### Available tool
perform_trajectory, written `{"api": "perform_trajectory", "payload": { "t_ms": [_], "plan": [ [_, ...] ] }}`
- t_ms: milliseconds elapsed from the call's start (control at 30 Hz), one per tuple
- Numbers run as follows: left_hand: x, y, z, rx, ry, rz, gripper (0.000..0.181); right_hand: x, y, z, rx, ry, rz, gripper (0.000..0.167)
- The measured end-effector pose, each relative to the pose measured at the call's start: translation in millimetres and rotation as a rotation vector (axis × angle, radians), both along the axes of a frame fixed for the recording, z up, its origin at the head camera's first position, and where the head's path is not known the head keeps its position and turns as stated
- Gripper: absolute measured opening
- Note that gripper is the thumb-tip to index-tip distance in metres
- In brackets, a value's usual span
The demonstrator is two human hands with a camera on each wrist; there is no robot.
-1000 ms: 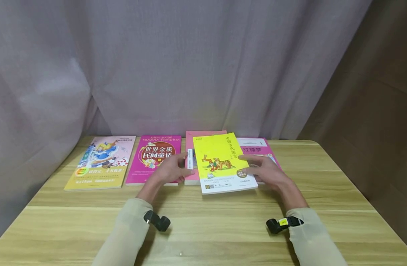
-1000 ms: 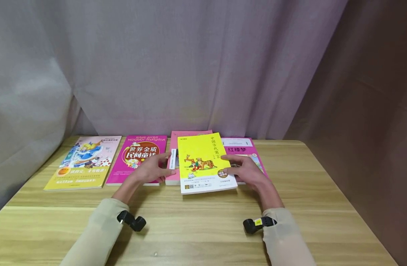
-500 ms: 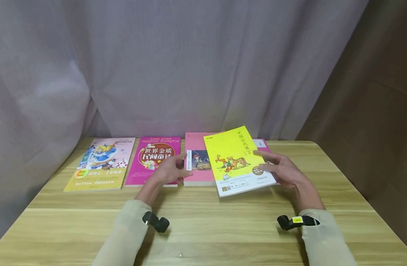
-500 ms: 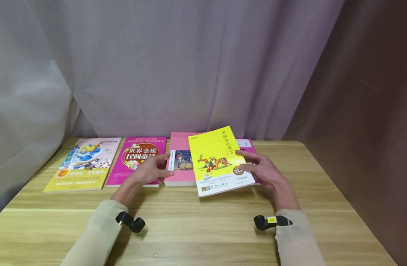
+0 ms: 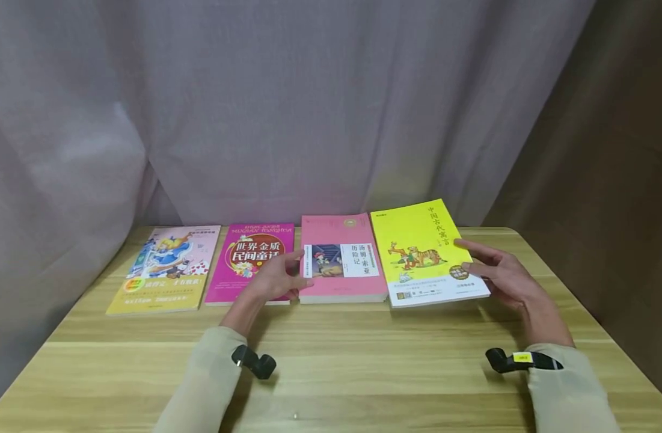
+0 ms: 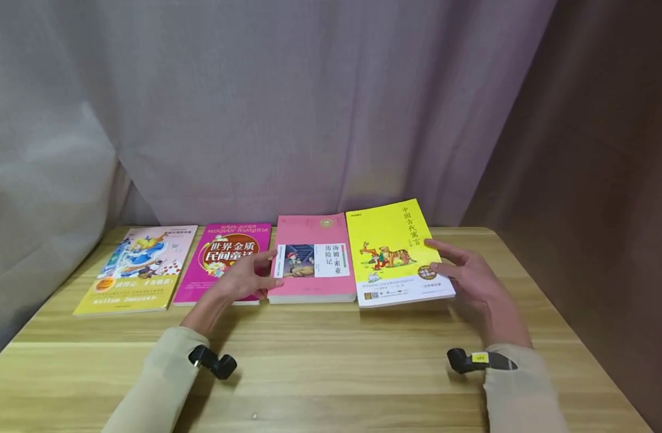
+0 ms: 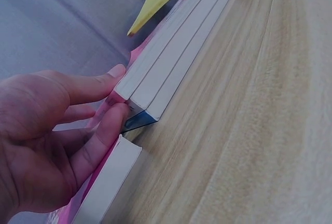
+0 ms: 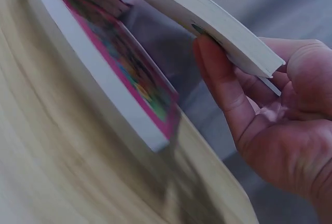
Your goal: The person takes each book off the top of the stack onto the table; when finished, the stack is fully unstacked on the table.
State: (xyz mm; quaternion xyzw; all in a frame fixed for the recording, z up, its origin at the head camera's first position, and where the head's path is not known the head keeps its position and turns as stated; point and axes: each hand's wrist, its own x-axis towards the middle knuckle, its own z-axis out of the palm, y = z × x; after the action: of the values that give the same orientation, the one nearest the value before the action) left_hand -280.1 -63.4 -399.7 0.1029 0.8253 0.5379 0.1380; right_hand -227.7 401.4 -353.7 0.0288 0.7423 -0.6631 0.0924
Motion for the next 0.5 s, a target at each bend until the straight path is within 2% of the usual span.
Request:
{"api": "perform_trajectory", "payload": {
  "t_ms": [233,500],
  "plan": [
    [0.3,-1.0,1.2,0.009,-0.008,-0.006,0.087,-1.2,41,16.1,0.014,-0.033,-0.059,0.069],
    [-0.6,-0.3,1.8,0.021,-0.007,-0.006,0.087,0.3,85,31.3,0.056,-0.063,-0.08,0.061]
  ]
}}
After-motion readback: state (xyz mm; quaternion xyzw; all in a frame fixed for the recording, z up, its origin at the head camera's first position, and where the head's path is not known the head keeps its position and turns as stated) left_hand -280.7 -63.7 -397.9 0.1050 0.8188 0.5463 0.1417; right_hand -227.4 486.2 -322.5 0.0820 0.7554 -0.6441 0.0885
